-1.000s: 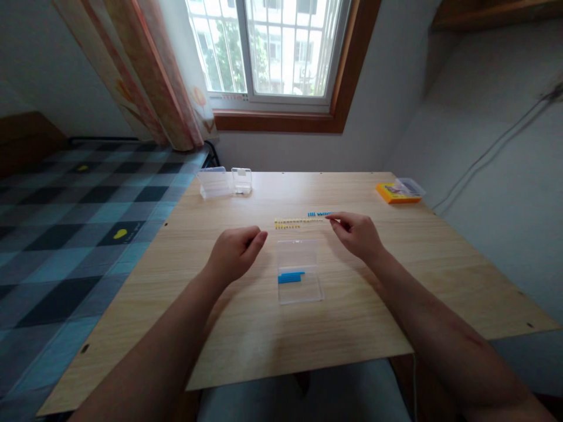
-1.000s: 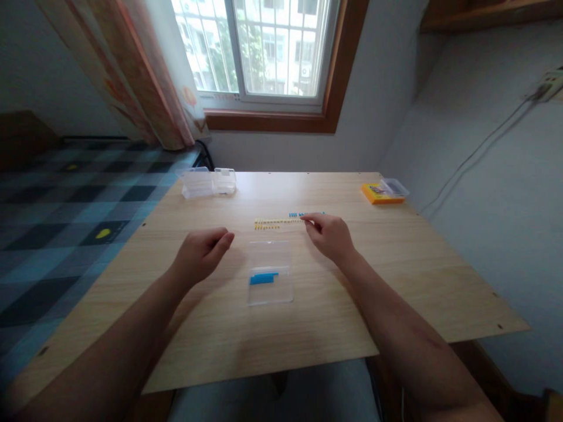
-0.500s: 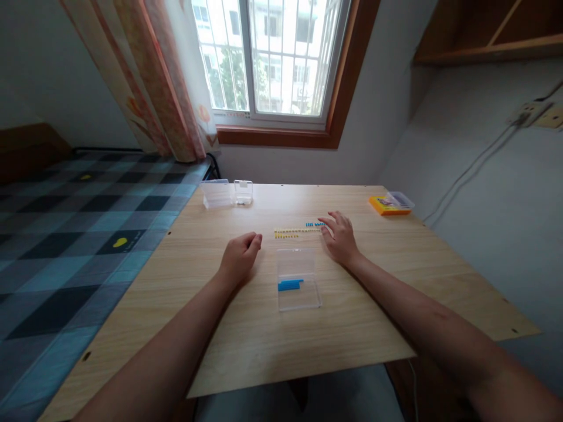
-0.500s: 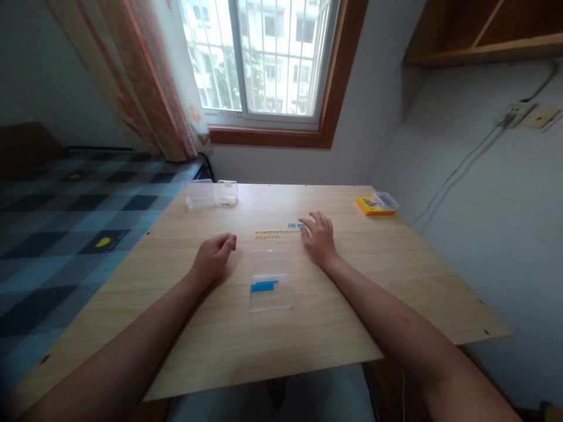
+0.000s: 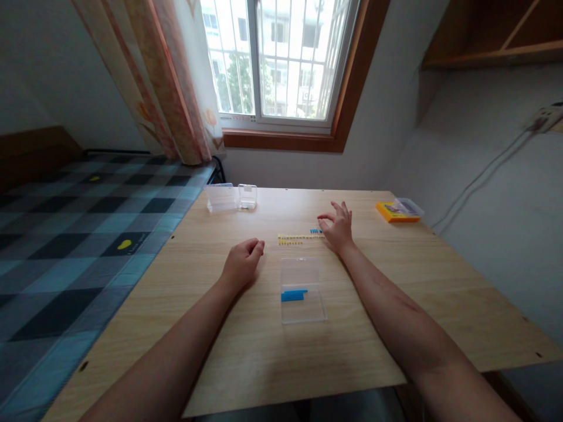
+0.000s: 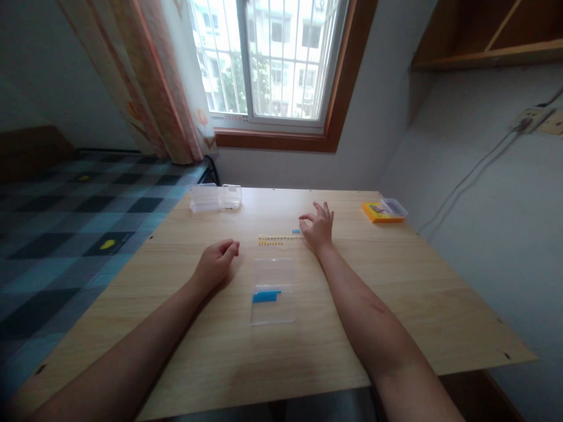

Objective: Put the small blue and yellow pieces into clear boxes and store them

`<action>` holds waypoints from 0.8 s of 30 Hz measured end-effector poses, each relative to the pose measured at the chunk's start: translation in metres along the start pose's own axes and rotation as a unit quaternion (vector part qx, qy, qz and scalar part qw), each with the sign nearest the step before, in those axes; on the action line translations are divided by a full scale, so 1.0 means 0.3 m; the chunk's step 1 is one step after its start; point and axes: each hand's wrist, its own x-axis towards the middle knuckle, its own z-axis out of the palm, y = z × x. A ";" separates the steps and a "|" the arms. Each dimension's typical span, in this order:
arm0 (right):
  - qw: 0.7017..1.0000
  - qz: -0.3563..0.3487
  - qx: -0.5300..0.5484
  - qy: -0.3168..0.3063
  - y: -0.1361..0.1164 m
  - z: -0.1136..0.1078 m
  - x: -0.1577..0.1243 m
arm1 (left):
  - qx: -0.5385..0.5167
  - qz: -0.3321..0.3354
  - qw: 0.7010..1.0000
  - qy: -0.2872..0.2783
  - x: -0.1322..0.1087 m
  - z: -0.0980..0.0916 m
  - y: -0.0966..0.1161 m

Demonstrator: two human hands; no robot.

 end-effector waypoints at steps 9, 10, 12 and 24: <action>0.990 -0.078 -0.002 -0.114 -0.029 -0.028 -0.021 | -0.009 0.005 1.000 0.003 0.001 0.001 -0.017; 0.989 -0.075 -0.006 -0.124 -0.032 -0.026 -0.021 | -0.008 0.007 1.000 0.004 0.001 0.001 -0.018; 0.989 -0.062 -0.013 -0.135 -0.033 -0.015 -0.019 | -0.009 0.009 1.000 0.003 0.000 0.000 -0.020; 0.984 0.146 -0.074 -0.065 0.165 -0.051 0.063 | -0.006 0.029 0.999 -0.025 0.003 -0.007 -0.037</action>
